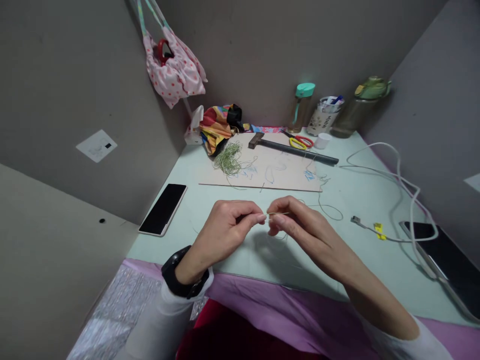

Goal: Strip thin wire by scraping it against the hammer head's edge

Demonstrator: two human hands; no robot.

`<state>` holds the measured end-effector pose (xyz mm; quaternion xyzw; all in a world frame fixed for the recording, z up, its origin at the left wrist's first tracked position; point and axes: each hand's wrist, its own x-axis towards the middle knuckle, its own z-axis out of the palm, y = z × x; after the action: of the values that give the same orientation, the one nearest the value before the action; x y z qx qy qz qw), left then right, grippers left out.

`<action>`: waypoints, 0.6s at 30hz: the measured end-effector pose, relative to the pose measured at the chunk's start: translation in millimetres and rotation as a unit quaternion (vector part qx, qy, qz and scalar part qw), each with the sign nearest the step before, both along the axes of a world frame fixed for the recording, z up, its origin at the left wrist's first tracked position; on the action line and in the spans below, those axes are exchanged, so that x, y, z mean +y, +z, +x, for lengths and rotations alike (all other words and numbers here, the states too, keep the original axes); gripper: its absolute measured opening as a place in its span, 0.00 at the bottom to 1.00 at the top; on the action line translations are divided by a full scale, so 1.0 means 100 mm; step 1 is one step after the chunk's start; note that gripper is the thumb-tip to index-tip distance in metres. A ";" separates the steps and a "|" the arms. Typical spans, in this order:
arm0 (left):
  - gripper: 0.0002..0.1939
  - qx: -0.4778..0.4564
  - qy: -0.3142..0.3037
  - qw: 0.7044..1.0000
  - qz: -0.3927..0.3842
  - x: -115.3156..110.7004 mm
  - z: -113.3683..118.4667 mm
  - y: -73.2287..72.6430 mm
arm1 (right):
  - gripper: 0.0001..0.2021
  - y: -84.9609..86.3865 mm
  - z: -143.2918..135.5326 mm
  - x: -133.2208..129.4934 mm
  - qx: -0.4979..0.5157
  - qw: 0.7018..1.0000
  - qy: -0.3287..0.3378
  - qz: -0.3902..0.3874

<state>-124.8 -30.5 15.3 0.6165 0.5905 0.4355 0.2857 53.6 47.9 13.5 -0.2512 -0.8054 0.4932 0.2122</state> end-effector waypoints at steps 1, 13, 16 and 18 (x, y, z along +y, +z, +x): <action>0.11 0.007 0.001 1.000 -0.002 0.00 0.01 0.00 | 0.09 0.01 -0.02 -0.01 -0.009 1.000 0.014 -0.015; 0.13 -0.317 -0.020 0.947 -0.050 -0.16 -0.04 -0.02 | 0.12 -0.03 -0.03 -0.14 0.112 0.979 -0.070 -0.156; 0.11 -0.370 -0.001 0.929 0.002 -0.20 -0.02 -0.07 | 0.13 -0.04 -0.02 -0.18 0.142 0.955 -0.058 -0.252; 0.08 -0.380 0.006 0.925 0.027 -0.23 0.02 -0.08 | 0.13 -0.03 -0.02 -0.21 0.148 0.948 -0.054 -0.276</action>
<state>-123.2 -53.3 6.9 0.4092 0.4294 0.6542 0.4692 51.1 27.3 10.5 -0.2669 -0.5827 0.7155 0.2779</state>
